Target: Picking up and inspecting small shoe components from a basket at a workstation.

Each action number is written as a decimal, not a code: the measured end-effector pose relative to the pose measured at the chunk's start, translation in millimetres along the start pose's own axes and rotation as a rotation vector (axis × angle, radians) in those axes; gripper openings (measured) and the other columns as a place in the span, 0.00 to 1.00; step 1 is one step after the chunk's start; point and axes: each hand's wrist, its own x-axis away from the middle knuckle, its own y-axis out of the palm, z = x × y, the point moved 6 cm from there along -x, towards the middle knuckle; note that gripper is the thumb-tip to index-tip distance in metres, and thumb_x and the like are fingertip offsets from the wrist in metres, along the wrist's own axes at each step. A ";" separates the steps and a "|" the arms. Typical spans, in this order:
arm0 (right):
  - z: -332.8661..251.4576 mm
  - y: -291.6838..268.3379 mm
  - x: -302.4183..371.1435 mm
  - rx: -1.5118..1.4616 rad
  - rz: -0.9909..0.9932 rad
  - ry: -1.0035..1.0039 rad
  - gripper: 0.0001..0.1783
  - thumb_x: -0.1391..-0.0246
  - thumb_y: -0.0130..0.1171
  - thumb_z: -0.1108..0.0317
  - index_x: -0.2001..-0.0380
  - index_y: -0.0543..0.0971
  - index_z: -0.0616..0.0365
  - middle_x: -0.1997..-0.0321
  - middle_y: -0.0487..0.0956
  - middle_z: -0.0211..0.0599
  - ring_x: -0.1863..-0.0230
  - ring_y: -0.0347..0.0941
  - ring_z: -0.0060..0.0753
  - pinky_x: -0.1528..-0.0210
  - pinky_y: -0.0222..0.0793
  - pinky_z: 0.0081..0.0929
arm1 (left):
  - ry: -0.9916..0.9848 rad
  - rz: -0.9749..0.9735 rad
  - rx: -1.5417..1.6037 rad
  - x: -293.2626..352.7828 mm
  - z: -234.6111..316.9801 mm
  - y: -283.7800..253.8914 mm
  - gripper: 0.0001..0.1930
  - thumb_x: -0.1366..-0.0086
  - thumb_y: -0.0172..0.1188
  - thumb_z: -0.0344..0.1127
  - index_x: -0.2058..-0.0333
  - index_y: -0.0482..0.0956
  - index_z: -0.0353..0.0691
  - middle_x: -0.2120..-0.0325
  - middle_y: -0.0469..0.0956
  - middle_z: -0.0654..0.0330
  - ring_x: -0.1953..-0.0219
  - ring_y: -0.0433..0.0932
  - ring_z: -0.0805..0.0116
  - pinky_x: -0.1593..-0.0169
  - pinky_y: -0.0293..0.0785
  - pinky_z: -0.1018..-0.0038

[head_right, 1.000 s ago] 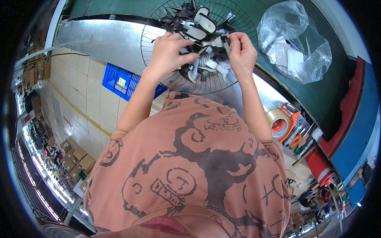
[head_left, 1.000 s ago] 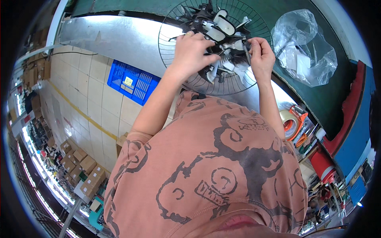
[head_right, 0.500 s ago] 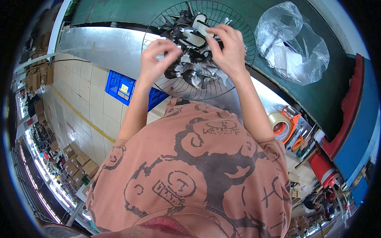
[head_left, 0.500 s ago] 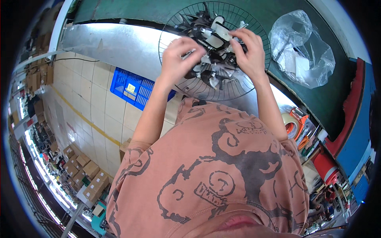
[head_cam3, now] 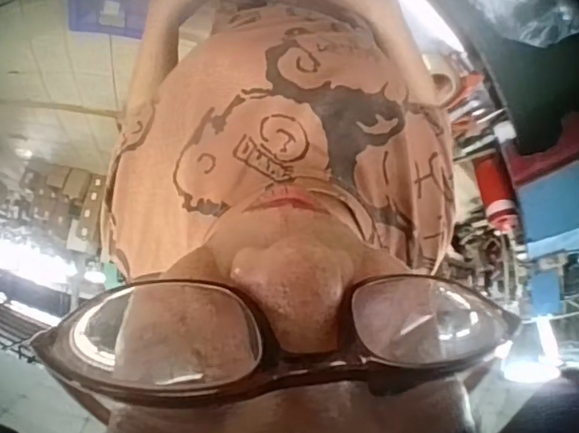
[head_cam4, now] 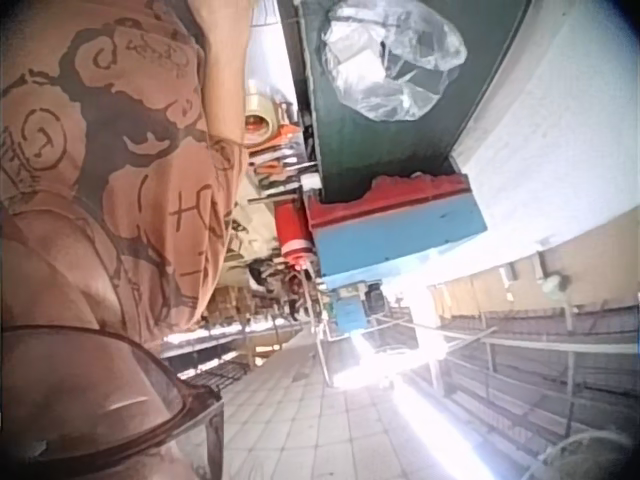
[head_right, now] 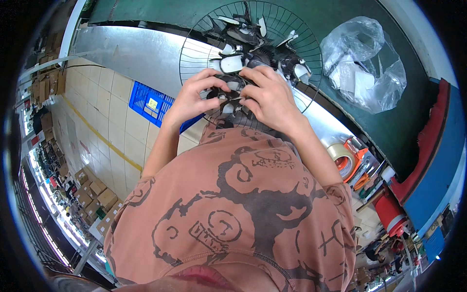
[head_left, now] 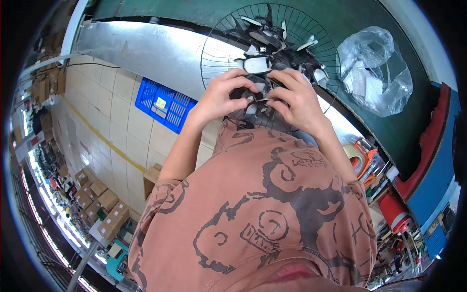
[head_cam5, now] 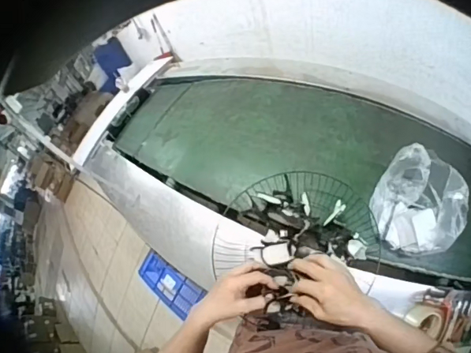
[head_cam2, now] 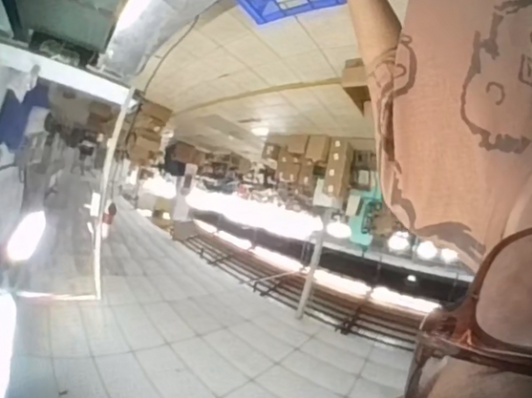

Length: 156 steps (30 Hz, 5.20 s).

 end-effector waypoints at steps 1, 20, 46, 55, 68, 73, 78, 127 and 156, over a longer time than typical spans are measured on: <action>-2.1 -4.4 2.0 0.005 0.025 0.003 0.09 0.60 0.69 0.69 0.73 0.80 0.57 0.49 0.76 0.36 0.48 0.69 0.45 0.49 0.69 0.37 | -0.048 0.032 -0.010 2.2 -7.6 -2.7 0.14 0.54 0.67 0.28 0.64 0.84 0.38 0.57 0.78 0.56 0.55 0.77 0.64 0.52 0.73 0.71; -13.9 -27.3 -1.7 -0.162 0.106 0.074 0.11 0.49 0.65 0.68 0.60 0.84 0.53 0.57 0.82 0.37 0.53 0.75 0.43 0.46 0.67 0.40 | -0.099 0.003 -0.359 -97.1 -20.6 20.9 0.14 0.49 0.68 0.46 0.67 0.87 0.46 0.64 0.82 0.62 0.59 0.80 0.57 0.56 0.75 0.65; 89.7 -13.2 23.9 -0.717 0.350 0.613 0.11 0.45 0.60 0.71 0.59 0.85 0.55 0.67 0.81 0.34 0.68 0.72 0.30 0.63 0.69 0.26 | -0.277 0.241 0.875 -21.3 -53.5 -22.9 0.13 0.40 0.56 0.29 0.56 0.77 0.34 0.65 0.81 0.55 0.62 0.80 0.69 0.59 0.77 0.75; 24.8 -14.3 -28.6 0.015 0.193 0.121 0.19 0.49 0.63 0.64 0.51 0.80 0.51 0.57 0.81 0.38 0.58 0.72 0.46 0.52 0.70 0.37 | -0.313 0.209 0.916 -17.0 -62.0 -24.9 0.10 0.37 0.59 0.34 0.59 0.78 0.35 0.67 0.80 0.56 0.64 0.79 0.69 0.59 0.75 0.75; 66.8 52.6 -103.2 0.142 -0.072 0.179 0.12 0.52 0.63 0.69 0.62 0.81 0.57 0.61 0.81 0.41 0.60 0.79 0.47 0.55 0.74 0.37 | -0.119 0.526 0.522 -8.8 -36.8 -31.5 0.15 0.40 0.65 0.26 0.54 0.81 0.32 0.60 0.82 0.59 0.57 0.79 0.74 0.52 0.75 0.78; 8.2 0.7 -72.0 -0.264 0.239 0.158 0.11 0.52 0.64 0.75 0.63 0.81 0.60 0.65 0.81 0.38 0.67 0.79 0.34 0.65 0.74 0.26 | -0.010 0.527 0.498 -3.9 -15.9 -22.3 0.25 0.40 0.65 0.25 0.44 0.73 0.33 0.55 0.79 0.58 0.53 0.77 0.72 0.46 0.72 0.75; -16.6 -12.3 -46.8 -0.437 0.263 0.173 0.13 0.49 0.59 0.78 0.59 0.81 0.61 0.65 0.81 0.37 0.68 0.79 0.28 0.66 0.73 0.22 | -0.050 0.353 0.871 -14.1 11.0 3.4 0.29 0.40 0.65 0.25 0.40 0.65 0.31 0.52 0.76 0.57 0.53 0.78 0.70 0.47 0.74 0.73; 79.6 -8.0 1.9 0.089 0.348 0.383 0.12 0.51 0.64 0.69 0.61 0.81 0.52 0.57 0.75 0.37 0.54 0.74 0.44 0.53 0.70 0.37 | 0.317 0.458 -0.714 -109.1 -19.0 -17.4 0.16 0.52 0.68 0.34 0.61 0.85 0.45 0.55 0.79 0.60 0.53 0.75 0.57 0.52 0.73 0.65; 51.1 25.2 -29.1 -0.858 0.180 0.494 0.06 0.48 0.64 0.75 0.66 0.81 0.63 0.63 0.79 0.30 0.67 0.73 0.18 0.66 0.69 0.18 | 0.411 0.522 -0.186 -2.8 28.2 -16.7 0.12 0.57 0.69 0.20 0.71 0.80 0.39 0.59 0.81 0.58 0.62 0.78 0.64 0.59 0.75 0.73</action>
